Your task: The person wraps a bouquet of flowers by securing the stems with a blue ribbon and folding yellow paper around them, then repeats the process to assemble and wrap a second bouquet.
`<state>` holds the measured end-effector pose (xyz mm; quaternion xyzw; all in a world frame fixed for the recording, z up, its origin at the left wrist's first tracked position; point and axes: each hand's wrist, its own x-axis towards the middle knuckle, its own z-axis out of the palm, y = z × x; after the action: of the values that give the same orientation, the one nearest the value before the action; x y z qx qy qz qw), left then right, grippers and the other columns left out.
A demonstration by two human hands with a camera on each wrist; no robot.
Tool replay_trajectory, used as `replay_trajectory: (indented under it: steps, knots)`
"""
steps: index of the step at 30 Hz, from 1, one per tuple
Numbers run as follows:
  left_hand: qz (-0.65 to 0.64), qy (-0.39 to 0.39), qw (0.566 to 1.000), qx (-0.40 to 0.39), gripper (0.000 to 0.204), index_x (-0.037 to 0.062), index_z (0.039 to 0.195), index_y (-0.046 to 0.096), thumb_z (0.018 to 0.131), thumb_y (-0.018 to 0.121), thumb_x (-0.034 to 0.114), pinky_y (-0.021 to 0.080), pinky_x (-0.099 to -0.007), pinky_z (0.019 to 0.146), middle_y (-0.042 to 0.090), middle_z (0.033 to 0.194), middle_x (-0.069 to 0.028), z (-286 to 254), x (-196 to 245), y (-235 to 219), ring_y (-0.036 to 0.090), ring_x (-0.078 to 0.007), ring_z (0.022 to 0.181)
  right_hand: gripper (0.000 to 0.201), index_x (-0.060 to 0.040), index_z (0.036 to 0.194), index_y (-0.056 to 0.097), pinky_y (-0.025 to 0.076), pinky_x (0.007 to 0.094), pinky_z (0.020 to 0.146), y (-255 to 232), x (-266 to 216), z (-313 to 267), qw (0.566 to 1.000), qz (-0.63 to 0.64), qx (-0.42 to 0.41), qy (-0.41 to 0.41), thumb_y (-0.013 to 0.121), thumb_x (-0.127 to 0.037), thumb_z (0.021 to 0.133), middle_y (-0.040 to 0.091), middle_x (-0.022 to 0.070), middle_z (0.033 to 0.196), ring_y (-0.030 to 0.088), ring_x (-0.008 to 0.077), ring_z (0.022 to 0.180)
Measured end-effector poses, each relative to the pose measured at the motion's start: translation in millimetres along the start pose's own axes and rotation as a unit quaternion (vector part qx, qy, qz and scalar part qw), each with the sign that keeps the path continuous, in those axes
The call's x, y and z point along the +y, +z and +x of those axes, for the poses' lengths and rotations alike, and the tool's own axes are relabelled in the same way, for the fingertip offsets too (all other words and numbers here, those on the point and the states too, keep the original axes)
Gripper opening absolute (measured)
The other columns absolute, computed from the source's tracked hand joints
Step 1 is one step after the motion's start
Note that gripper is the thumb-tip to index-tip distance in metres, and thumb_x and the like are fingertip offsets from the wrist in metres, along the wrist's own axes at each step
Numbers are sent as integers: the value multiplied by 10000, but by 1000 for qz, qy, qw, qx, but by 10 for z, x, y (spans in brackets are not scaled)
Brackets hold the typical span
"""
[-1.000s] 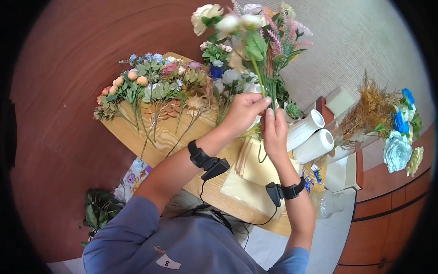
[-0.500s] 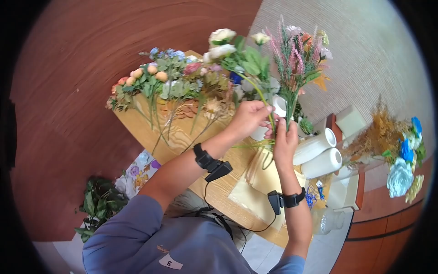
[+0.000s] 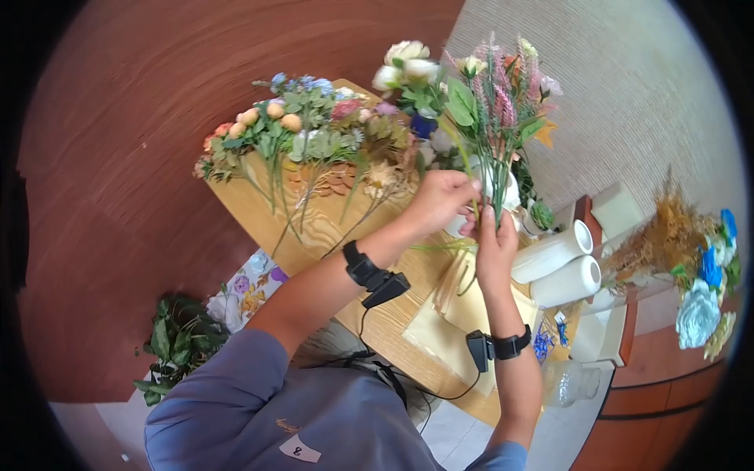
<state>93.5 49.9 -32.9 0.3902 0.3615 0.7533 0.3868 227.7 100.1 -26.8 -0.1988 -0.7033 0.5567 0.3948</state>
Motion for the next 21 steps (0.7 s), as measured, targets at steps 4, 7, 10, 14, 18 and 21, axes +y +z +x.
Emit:
replay_trajectory:
  steps: [4,7,10,14,18,21]
  knots:
    - [11,-4,1000,29,242,-41,982,625,961,542,185,555,-261,698,695,909,-128,-51,101,2,680,-160,794,236,-4,1074,528,526,275,760,-67,34,56,999,27,36,-14,461,-222,1013,598,75,975,609,133,814]
    - [42,17,999,29,239,-21,984,634,959,555,203,548,-248,692,700,911,-104,-44,103,-60,675,-141,784,223,-14,1025,523,510,282,796,-125,6,71,998,9,63,-26,468,-229,1012,586,55,948,588,124,867]
    - [48,8,999,23,238,-7,949,652,952,574,218,535,-231,661,703,871,-93,-61,109,-68,664,-116,750,215,-23,1003,518,504,272,740,-142,-57,28,995,69,62,-22,474,-233,1010,544,31,865,546,104,766]
    - [62,18,997,51,245,-4,820,672,924,613,210,526,-229,593,690,766,-58,-125,147,-88,628,-96,641,200,-38,1001,513,486,252,695,-157,-128,-11,993,101,54,-40,467,-232,1013,514,12,815,520,95,717]
    - [154,-20,987,49,221,13,850,681,920,622,214,523,-219,576,700,777,-59,-296,295,-348,620,-81,632,211,-35,994,516,445,234,663,-239,-131,-32,993,88,61,-41,464,-238,1014,504,7,793,490,86,697]
    - [298,-48,949,88,220,12,849,684,922,617,208,504,-209,553,700,760,-57,-423,565,-754,596,-66,599,218,-28,1003,518,439,235,663,-322,-142,-81,994,88,54,-38,466,-239,1013,499,6,792,486,87,700]
